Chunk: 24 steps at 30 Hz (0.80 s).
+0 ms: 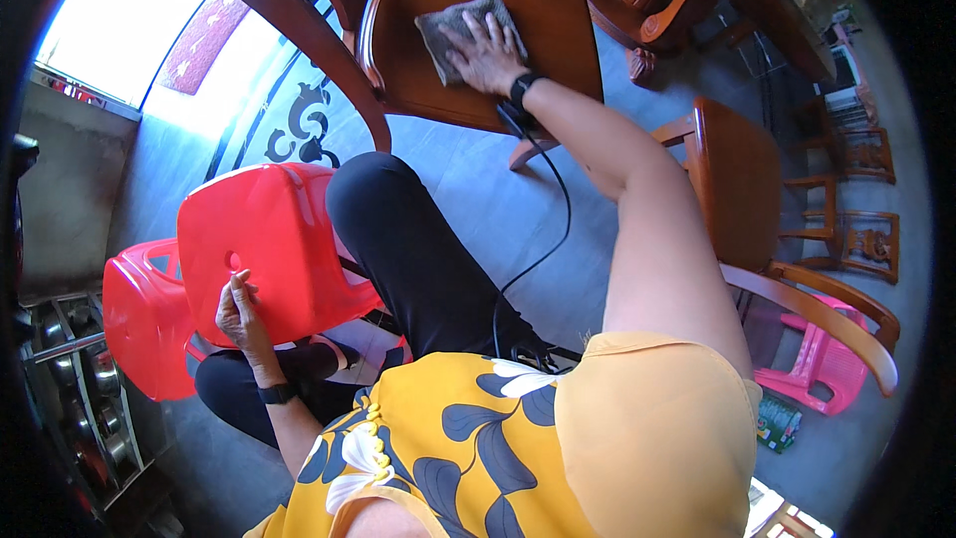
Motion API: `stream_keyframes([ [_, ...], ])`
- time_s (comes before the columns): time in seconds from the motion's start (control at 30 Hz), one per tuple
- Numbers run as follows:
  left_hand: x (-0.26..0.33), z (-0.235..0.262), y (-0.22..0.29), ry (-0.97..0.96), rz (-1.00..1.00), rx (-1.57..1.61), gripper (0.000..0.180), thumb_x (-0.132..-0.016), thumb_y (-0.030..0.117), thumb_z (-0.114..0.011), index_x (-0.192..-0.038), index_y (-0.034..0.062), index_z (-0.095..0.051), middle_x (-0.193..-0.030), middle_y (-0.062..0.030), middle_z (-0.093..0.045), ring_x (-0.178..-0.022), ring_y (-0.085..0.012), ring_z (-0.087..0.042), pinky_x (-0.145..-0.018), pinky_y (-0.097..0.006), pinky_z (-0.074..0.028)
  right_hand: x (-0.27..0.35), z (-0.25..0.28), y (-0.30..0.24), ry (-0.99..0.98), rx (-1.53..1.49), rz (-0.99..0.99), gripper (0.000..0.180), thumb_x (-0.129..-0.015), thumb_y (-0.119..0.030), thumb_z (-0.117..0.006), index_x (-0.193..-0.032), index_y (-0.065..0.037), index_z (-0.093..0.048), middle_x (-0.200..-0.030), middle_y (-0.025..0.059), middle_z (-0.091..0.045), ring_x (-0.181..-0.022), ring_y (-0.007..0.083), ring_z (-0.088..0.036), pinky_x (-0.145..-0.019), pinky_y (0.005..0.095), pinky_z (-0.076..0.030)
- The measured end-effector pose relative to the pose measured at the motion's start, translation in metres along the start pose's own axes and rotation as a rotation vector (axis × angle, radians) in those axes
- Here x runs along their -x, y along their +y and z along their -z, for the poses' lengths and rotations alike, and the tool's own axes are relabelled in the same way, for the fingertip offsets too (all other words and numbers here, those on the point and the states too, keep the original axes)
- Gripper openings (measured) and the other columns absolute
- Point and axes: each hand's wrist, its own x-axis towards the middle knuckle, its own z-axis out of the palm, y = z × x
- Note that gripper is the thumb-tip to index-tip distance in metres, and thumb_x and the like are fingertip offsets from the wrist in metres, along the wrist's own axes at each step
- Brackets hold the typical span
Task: The person sits on the floor and wipes the seat of a wooden chair with a cloth. They then pick up a red plastic stool and wipe its seat and legs before returning to wipe the wooden chair again.
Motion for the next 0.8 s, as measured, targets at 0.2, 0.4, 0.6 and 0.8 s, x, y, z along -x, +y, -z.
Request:
stream_keyframes([
  [0.2, 0.000, 0.002, -0.002, -0.027, -0.022, 0.037, 0.027, -0.103, 0.020, -0.054, -0.099, -0.0001, -0.072, -0.072, -0.0010, -0.060, -0.065, -0.0061, -0.052, -0.058, -0.021, -0.041, 0.095, 0.024, -0.025, 0.021, -0.039, 0.089, 0.057, -0.101, -0.044, -0.041, -0.155, -0.037, -0.023, -0.164, 0.0118, -0.011, -0.147, 0.0464, -0.011, -0.116, 0.0631, -0.010],
  [0.4, 0.001, 0.006, -0.007, -0.033, 0.006, 0.004, 0.025, -0.103, 0.016, -0.052, -0.099, -0.0008, -0.071, -0.073, -0.0015, -0.060, -0.065, -0.0064, -0.052, -0.058, -0.021, -0.040, 0.051, 0.022, 0.004, -0.091, -0.052, -0.008, 0.057, -0.102, -0.050, -0.035, -0.156, -0.039, -0.019, -0.165, 0.0094, -0.008, -0.149, 0.0452, -0.007, -0.118, 0.0611, -0.005],
  [0.6, 0.004, 0.010, -0.009, -0.012, 0.041, 0.077, 0.027, -0.104, 0.017, -0.052, -0.097, -0.0013, -0.070, -0.073, 0.0002, -0.056, -0.065, -0.0060, -0.048, -0.060, -0.021, -0.038, -0.036, 0.013, 0.057, -0.166, -0.113, -0.188, 0.057, -0.101, -0.056, -0.032, -0.155, -0.042, -0.018, -0.166, 0.0075, -0.008, -0.150, 0.0433, -0.007, -0.118, 0.0597, -0.006],
  [0.8, 0.004, 0.008, -0.005, -0.011, 0.031, -0.013, 0.026, -0.104, 0.016, -0.052, -0.096, -0.0015, -0.070, -0.073, -0.0005, -0.055, -0.064, -0.0066, -0.047, -0.059, -0.022, -0.038, -0.119, -0.002, 0.098, -0.210, -0.107, -0.347, 0.059, -0.099, -0.060, -0.031, -0.154, -0.047, -0.013, -0.166, 0.0032, -0.003, -0.150, 0.0418, -0.002, -0.118, 0.0591, -0.005],
])
